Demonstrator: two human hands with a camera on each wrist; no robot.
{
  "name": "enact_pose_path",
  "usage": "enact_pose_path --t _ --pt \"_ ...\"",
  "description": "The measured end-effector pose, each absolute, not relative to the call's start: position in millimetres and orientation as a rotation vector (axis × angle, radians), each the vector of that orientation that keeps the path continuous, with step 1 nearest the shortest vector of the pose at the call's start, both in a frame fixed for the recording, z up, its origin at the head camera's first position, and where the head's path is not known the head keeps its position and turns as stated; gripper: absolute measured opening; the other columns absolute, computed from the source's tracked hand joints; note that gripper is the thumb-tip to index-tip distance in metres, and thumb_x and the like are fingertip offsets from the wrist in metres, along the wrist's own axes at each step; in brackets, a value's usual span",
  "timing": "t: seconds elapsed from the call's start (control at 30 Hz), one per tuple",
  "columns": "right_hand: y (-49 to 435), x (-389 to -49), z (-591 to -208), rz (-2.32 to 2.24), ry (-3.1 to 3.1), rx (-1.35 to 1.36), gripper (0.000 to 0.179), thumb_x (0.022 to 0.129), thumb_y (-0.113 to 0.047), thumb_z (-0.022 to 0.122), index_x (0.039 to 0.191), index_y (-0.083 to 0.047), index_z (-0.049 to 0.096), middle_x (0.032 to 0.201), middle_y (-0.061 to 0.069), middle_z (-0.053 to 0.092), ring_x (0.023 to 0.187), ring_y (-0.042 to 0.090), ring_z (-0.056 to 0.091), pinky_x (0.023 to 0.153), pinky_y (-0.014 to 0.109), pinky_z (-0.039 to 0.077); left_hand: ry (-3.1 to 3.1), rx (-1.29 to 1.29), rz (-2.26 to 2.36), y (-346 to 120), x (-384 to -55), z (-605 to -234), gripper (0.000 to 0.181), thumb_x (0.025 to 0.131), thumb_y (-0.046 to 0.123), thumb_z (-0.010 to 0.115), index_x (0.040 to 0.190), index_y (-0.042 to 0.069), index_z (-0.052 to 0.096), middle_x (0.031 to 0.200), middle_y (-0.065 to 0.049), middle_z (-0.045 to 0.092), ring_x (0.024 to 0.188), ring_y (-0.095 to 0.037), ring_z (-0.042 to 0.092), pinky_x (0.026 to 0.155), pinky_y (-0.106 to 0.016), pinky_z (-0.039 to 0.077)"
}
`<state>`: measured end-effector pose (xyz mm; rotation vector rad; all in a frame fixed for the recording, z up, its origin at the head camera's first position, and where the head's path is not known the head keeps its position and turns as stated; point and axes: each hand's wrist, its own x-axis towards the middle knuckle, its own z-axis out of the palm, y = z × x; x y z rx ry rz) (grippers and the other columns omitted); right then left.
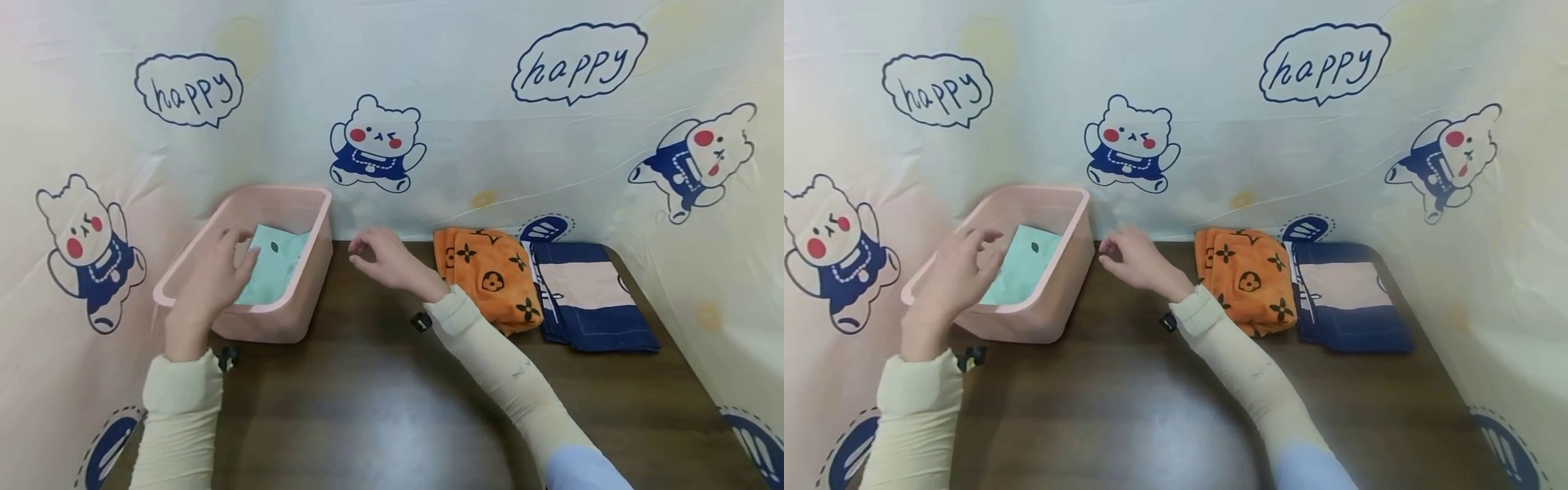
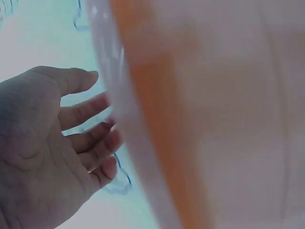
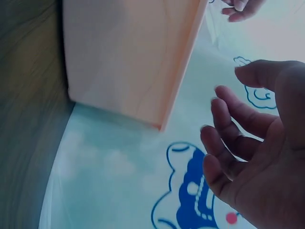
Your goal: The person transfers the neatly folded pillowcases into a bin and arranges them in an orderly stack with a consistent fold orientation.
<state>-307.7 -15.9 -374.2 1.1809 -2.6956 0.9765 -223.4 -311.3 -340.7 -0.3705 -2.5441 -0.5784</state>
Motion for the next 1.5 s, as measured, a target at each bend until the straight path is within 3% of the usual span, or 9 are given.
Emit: enact_pose_path --t 0.27,0.6,0.93,1.2,1.37,1.5 --pt "32.0 -294.2 -387.4 0.875 -2.717 1.065 0.024 0.101 -0.028 0.063 0.116 -0.010 0.068 0.114 0.004 0.066 0.110 0.020 0.057 0.101 0.040 0.044 -2.396 -0.581 -0.586 -233.8 -222.1 -371.7 0.022 0.093 0.003 0.067 0.112 -0.008 0.065 0.103 -0.024 0.064 0.097 -0.042 0.059 0.086 -0.055 0.045" --pt "124.6 -291.3 -403.5 1.011 -2.811 0.883 0.025 0.104 -0.023 0.059 0.121 -0.006 0.065 0.119 0.012 0.061 0.115 0.032 0.054 0.099 0.049 0.043 -2.603 -0.604 -0.435 -163.4 -247.8 -443.4 0.019 0.097 0.015 0.065 0.110 0.001 0.068 0.101 -0.014 0.066 0.092 -0.035 0.061 0.078 -0.048 0.048" --pt "203.7 -303.0 -432.3 0.987 -2.844 0.713 0.031 0.102 -0.015 0.061 0.126 0.005 0.062 0.121 0.024 0.062 0.113 0.039 0.058 0.096 0.055 0.047 -2.855 -0.664 -0.526 -101.6 -285.6 -491.1 0.030 0.105 0.026 0.054 0.112 0.001 0.068 0.103 -0.014 0.069 0.096 -0.032 0.066 0.086 -0.046 0.054" --pt "252.4 -304.3 -451.5 0.908 -2.966 0.560 0.034 0.102 -0.017 0.060 0.127 0.007 0.061 0.121 0.025 0.062 0.110 0.039 0.059 0.093 0.055 0.049 -2.950 -0.707 -0.540 -67.2 -313.1 -499.3 0.040 0.109 0.036 0.043 0.083 0.010 0.058 0.072 -0.006 0.055 0.066 -0.022 0.054 0.065 -0.037 0.045" --pt "272.5 -310.5 -460.9 0.877 -3.034 0.481 0.048 0.106 -0.024 0.054 0.134 0.014 0.052 0.123 0.033 0.056 0.109 0.043 0.058 0.091 0.057 0.048 -2.965 -0.714 -0.653 -50.1 -326.2 -498.3 0.050 0.110 0.042 0.036 0.073 0.012 0.051 0.063 -0.004 0.045 0.052 -0.019 0.044 0.055 -0.032 0.037" --pt "282.0 -315.2 -468.8 0.873 -3.110 0.406 0.054 0.108 -0.037 0.048 0.120 0.016 0.055 0.099 0.031 0.061 0.084 0.039 0.062 0.075 0.050 0.052 -2.971 -0.712 -0.706 -35.4 -332.5 -500.1 0.061 0.109 0.049 0.032 0.062 0.013 0.047 0.055 -0.001 0.037 0.046 -0.018 0.038 0.050 -0.030 0.033"
